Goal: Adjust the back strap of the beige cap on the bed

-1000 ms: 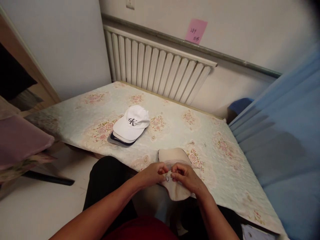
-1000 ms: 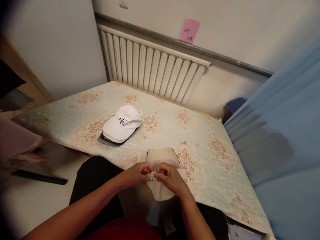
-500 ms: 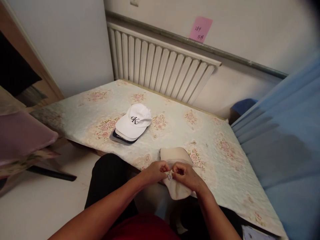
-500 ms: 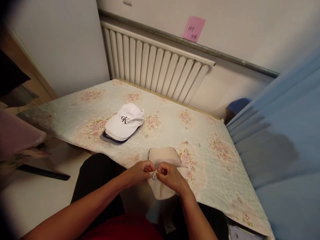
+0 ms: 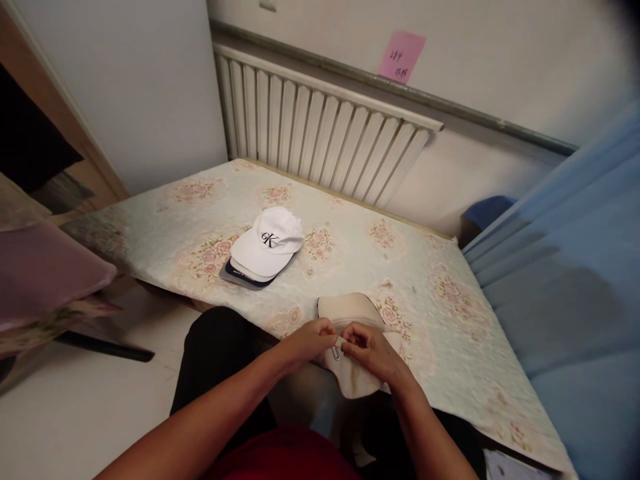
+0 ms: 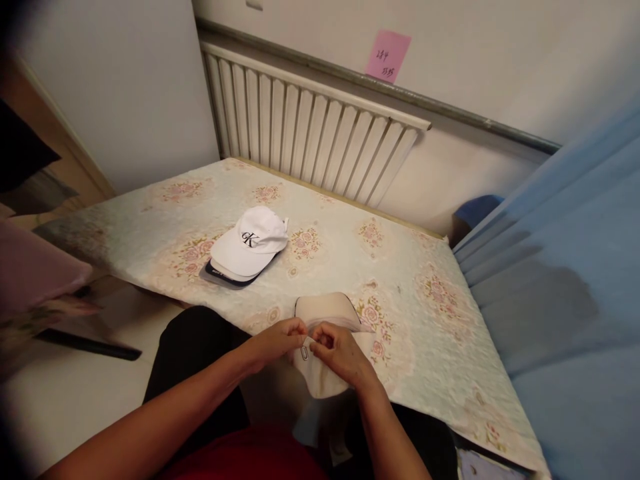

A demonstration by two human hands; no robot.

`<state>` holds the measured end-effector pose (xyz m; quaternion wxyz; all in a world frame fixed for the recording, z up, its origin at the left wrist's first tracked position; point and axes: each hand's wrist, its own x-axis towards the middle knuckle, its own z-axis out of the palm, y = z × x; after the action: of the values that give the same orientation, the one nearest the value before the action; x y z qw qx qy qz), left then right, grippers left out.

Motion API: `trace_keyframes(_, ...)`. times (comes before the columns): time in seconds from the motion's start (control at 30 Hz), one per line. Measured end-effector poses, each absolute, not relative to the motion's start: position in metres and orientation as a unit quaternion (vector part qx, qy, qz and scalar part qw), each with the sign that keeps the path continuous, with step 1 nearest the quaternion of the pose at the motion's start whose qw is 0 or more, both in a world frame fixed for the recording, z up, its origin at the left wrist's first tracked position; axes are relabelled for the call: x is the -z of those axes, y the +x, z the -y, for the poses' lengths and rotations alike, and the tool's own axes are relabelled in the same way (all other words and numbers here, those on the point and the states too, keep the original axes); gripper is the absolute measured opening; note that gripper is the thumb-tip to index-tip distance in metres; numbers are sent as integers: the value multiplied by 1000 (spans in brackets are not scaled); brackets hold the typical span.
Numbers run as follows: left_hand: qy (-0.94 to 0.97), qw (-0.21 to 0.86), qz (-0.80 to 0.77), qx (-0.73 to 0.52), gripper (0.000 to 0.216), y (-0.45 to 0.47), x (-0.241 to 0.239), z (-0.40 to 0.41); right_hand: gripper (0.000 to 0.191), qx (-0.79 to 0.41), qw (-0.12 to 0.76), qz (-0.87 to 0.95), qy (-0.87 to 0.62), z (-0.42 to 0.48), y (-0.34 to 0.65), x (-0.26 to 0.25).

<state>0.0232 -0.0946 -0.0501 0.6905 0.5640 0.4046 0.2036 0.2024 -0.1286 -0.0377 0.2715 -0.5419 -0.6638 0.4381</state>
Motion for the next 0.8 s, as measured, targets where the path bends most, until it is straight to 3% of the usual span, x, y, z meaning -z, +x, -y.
trace_keyframes(0.07,570,680,-402,-228,20,23,52,95,6,-417,273,668,-552,130,201,36)
trace_keyframes(0.17,587,668,-387,-245,27,22,54,96,19,-379,276,674,-571,134,197,33)
trace_keyframes(0.33,603,665,-376,-231,19,26,57,96,31,-342,273,686,-581,140,191,30)
trace_keyframes(0.43,595,658,-390,-246,18,27,62,95,37,-305,316,651,-619,148,190,29)
trace_keyframes(0.5,585,657,-402,-254,19,26,64,95,30,-290,370,591,-655,157,188,28)
trace_keyframes(0.63,564,673,-391,-275,21,23,67,97,14,-383,468,428,-672,185,178,27)
trace_keyframes(0.8,533,717,-351,-280,22,21,68,99,23,-550,393,408,-614,219,164,52)
